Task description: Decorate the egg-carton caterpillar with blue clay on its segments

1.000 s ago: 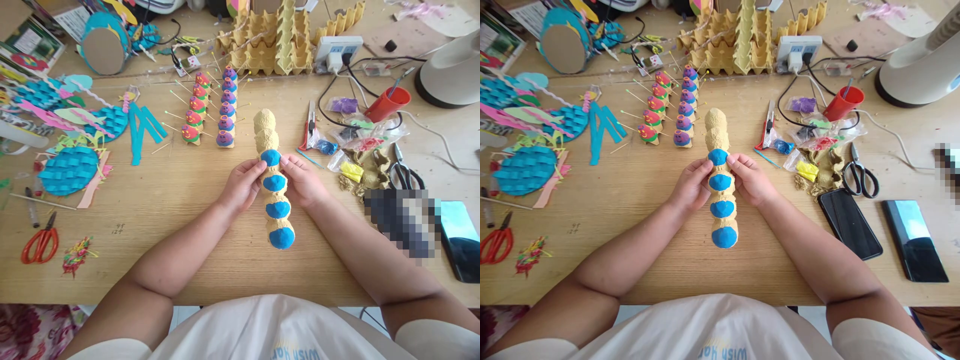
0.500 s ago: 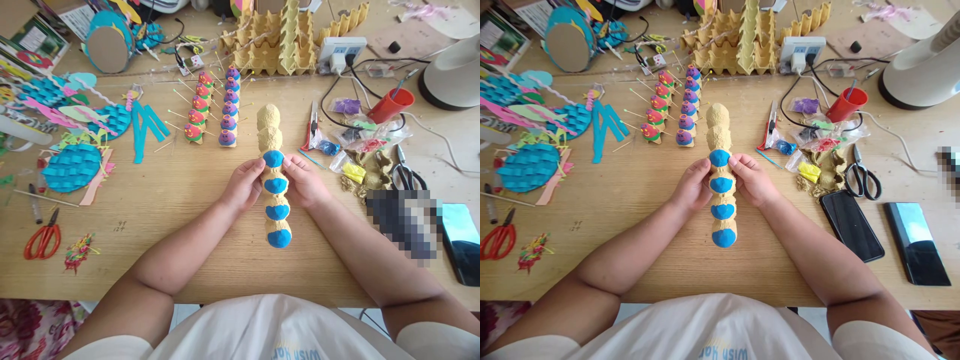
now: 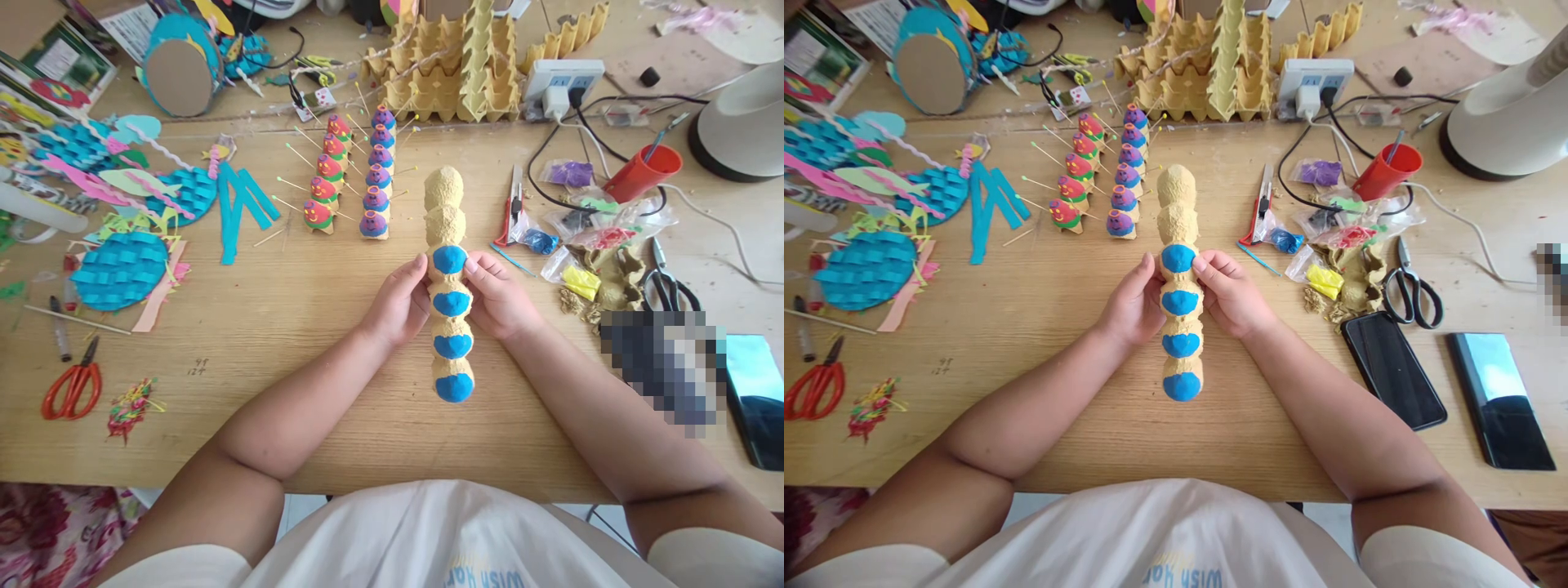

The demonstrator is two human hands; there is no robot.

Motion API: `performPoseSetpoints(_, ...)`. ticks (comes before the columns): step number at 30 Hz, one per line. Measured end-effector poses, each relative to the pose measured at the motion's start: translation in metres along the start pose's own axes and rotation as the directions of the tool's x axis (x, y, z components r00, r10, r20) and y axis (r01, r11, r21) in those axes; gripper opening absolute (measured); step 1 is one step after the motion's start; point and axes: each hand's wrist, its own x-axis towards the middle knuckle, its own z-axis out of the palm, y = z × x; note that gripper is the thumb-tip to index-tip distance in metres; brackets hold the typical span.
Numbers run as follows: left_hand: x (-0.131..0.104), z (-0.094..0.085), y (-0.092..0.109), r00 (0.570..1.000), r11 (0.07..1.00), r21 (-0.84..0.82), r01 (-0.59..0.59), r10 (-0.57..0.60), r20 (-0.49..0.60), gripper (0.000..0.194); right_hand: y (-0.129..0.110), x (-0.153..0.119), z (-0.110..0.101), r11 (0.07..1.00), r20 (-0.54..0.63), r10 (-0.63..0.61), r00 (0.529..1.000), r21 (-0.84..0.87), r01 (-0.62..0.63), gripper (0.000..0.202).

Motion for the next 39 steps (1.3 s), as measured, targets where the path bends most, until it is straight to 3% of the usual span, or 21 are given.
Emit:
performPoseSetpoints(6, 0.0014, -0.0062, 0.0006, 0.996, 0.998, -0.036, 0.060, -0.057, 0.069, 0.037, 0.0022, 0.0018, 0.0005, 0.999, 0.027, -0.017, 0.999, -0.034, 0.018, 0.057)
performPoseSetpoints(16, -0.0003, -0.0014, 0.0019, 0.997, 0.999, -0.005, 0.052, -0.052, 0.057, 0.039, 0.0011, 0.0012, 0.0001, 0.999, 0.031, -0.032, 0.999, -0.036, 0.033, 0.053)
performPoseSetpoints(26, 0.0029, -0.0078, 0.0009, 0.999, 0.998, 0.038, 0.046, -0.046, 0.011, 0.045, 0.0028, 0.0008, 0.0001, 0.993, -0.001, -0.039, 0.999, -0.115, 0.039, 0.053)
performPoseSetpoints(34, 0.0032, -0.0061, 0.0023, 0.991, 0.992, 0.066, 0.105, -0.109, 0.073, 0.046, -0.0023, -0.0025, 0.0016, 0.995, 0.078, 0.096, 0.992, -0.003, -0.096, 0.049)
performPoseSetpoints(39, 0.0012, -0.0021, 0.0028, 0.994, 0.993, 0.078, 0.089, -0.094, 0.060, 0.045, -0.0009, -0.0023, 0.0007, 0.994, 0.049, 0.107, 0.993, -0.020, -0.106, 0.050)
